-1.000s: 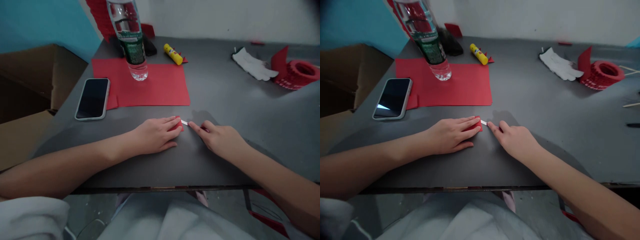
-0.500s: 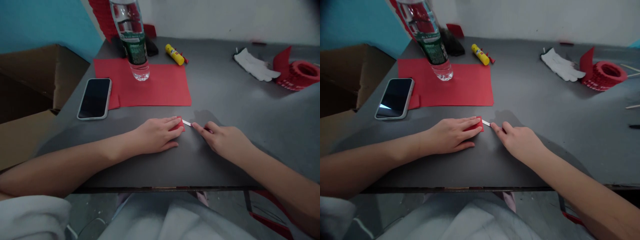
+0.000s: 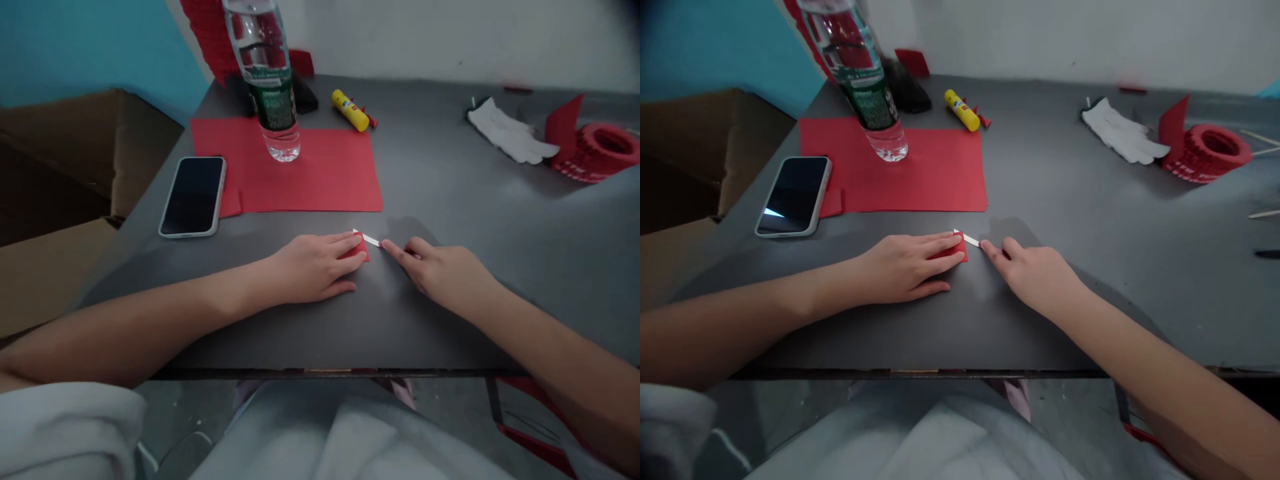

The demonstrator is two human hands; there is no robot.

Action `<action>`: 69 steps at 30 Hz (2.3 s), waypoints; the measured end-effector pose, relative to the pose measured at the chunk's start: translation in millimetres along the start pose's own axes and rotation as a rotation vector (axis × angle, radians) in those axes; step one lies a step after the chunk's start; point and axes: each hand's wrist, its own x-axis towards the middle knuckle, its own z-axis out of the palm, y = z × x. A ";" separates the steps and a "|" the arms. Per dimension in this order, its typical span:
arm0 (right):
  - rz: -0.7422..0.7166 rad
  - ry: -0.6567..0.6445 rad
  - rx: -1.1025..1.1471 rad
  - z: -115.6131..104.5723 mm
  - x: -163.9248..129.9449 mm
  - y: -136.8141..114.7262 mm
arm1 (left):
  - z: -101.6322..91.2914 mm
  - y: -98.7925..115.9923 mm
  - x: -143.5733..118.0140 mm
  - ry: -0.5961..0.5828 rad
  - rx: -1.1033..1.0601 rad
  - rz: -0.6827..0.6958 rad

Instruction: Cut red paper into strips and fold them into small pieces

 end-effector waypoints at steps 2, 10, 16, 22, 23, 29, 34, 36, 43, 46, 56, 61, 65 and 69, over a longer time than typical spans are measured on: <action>0.014 -0.014 0.012 -0.8 3.7 -0.6 | -0.3 0.2 0.0 -0.002 0.001 -0.002; 0.090 0.024 0.067 2.2 12.7 1.1 | 3.6 -0.6 0.1 0.044 0.052 -0.006; 0.232 0.102 0.099 4.0 -9.2 -0.9 | -7.7 12.3 0.7 -0.050 0.146 -0.224; 0.324 0.193 0.132 13.8 -37.6 -17.9 | -34.4 14.4 -2.2 -0.197 0.223 -0.600; 0.333 0.206 0.137 14.5 -41.0 -22.1 | -39.2 9.9 -3.0 -0.188 0.218 -0.600; 0.339 0.299 0.172 12.4 -54.2 -41.8 | -51.9 -37.4 -23.5 -0.196 -0.023 -0.019; 0.307 0.331 0.179 11.3 -55.0 -43.1 | -22.2 -50.4 -35.6 -0.098 -0.126 0.009; 0.300 0.344 0.180 10.4 -53.6 -43.8 | -6.7 -42.8 -28.1 0.043 -0.005 -0.098; 0.346 0.327 0.354 3.3 -47.0 -49.0 | 19.3 -24.1 2.6 0.191 0.049 -0.020; 0.418 0.354 0.634 2.9 -42.7 -41.1 | 21.1 -27.6 2.6 0.090 0.000 0.085; 0.486 0.637 1.809 -35.3 28.0 -18.2 | 17.6 -7.2 12.7 0.175 0.068 -0.093; 0.529 0.605 2.036 -36.6 78.9 -17.3 | 16.7 -8.1 11.7 0.177 0.034 0.049; 0.566 0.576 2.129 -28.9 98.5 -26.0 | 16.2 -12.5 10.1 0.147 -0.018 0.046; 0.603 0.537 2.162 -25.8 104.1 -30.0 | 16.2 -13.5 10.4 0.140 -0.060 0.039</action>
